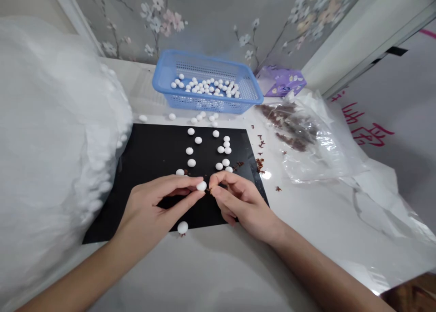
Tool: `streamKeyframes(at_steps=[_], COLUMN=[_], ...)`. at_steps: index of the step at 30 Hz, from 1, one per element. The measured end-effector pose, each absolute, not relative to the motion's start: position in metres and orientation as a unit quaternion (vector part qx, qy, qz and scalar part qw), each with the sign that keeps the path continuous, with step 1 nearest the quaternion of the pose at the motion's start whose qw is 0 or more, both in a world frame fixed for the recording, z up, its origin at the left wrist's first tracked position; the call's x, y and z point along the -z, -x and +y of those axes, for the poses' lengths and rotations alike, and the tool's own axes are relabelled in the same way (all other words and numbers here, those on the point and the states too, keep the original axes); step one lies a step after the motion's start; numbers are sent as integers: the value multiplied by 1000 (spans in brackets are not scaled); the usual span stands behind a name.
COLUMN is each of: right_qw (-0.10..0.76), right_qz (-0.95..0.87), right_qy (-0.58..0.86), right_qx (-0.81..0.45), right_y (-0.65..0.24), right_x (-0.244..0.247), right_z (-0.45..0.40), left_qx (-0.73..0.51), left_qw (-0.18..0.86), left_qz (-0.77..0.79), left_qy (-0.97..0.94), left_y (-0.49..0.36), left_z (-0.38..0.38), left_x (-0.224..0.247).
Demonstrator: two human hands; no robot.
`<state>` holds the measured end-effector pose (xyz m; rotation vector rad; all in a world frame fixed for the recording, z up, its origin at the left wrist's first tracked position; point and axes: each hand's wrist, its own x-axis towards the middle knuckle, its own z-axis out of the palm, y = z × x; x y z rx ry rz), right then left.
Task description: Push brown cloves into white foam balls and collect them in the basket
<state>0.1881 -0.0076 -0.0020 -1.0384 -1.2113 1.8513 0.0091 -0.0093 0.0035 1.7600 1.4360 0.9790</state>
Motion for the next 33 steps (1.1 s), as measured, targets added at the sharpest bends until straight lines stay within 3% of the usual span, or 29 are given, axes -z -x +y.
streamKeyframes(at_steps=[33], right_qw=[362], right_qz=[-455], right_qy=[384], right_qx=[-717], right_y=[-187], right_x=[3], right_z=[-6], left_qx=[-372], left_qw=[335], left_qz=[544], left_qy=[-673], left_y=[-9], left_z=[-13], left_x=[-1])
